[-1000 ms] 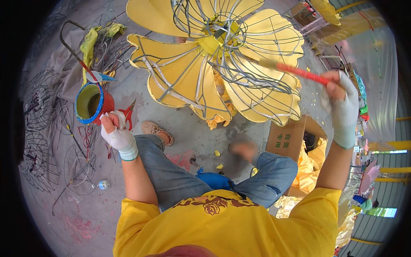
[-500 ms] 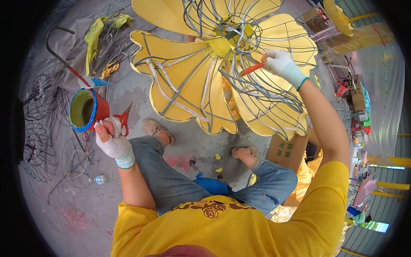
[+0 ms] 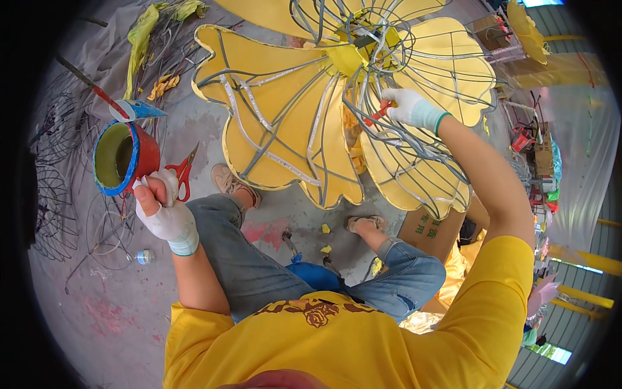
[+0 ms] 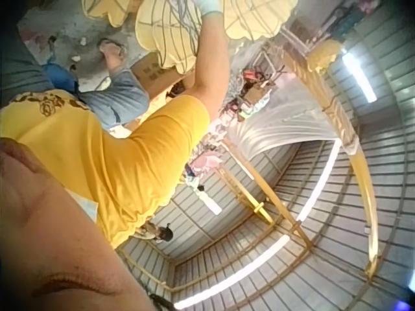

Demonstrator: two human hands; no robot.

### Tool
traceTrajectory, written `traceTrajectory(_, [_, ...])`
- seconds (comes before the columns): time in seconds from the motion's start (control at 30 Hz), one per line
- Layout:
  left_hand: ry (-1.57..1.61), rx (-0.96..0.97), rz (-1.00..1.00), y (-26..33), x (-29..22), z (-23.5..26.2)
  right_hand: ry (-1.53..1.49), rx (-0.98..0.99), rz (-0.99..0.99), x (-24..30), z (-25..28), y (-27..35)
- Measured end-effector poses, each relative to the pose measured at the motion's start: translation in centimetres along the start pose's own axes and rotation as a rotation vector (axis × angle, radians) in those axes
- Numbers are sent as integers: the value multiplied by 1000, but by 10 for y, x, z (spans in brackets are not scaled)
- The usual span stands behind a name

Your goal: Painting a large yellow flower-shaped decorative structure using a brush and paint.

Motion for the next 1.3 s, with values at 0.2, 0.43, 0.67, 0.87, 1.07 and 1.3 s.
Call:
traceTrajectory(0.2, [-16, 30, 1, 1, 4, 0, 191, -73, 9, -5, -6, -16])
traceTrajectory(0.43, [-39, -6, 3, 0, 2, 9, 651, 39, 30, 17, -22, -22])
traceTrajectory(0.67, [-39, -16, -10, 0, 3, 8, 731, 102, -17, 16, -28, -21])
traceTrajectory(0.87, [-47, -18, -17, 0, 5, 14, 722, 93, -25, 18, -27, -10])
traceTrajectory(1.07, [-49, 13, -18, 1, 3, 11, 830, 119, -84, 22, -25, -12])
traceTrajectory(1.3, [-83, 12, 15, 0, 7, 16, 695, 160, 110, 33, -23, -1])
Point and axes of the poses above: each hand's wrist, its own y-axis away from the middle knuckle, its own z-axis out of the back of the hand, x = y × z, the point moved 10 cm from there along -y, towards the middle knuckle, and after that the axes turned 14 degrees about -x, right-handed, at the moved point
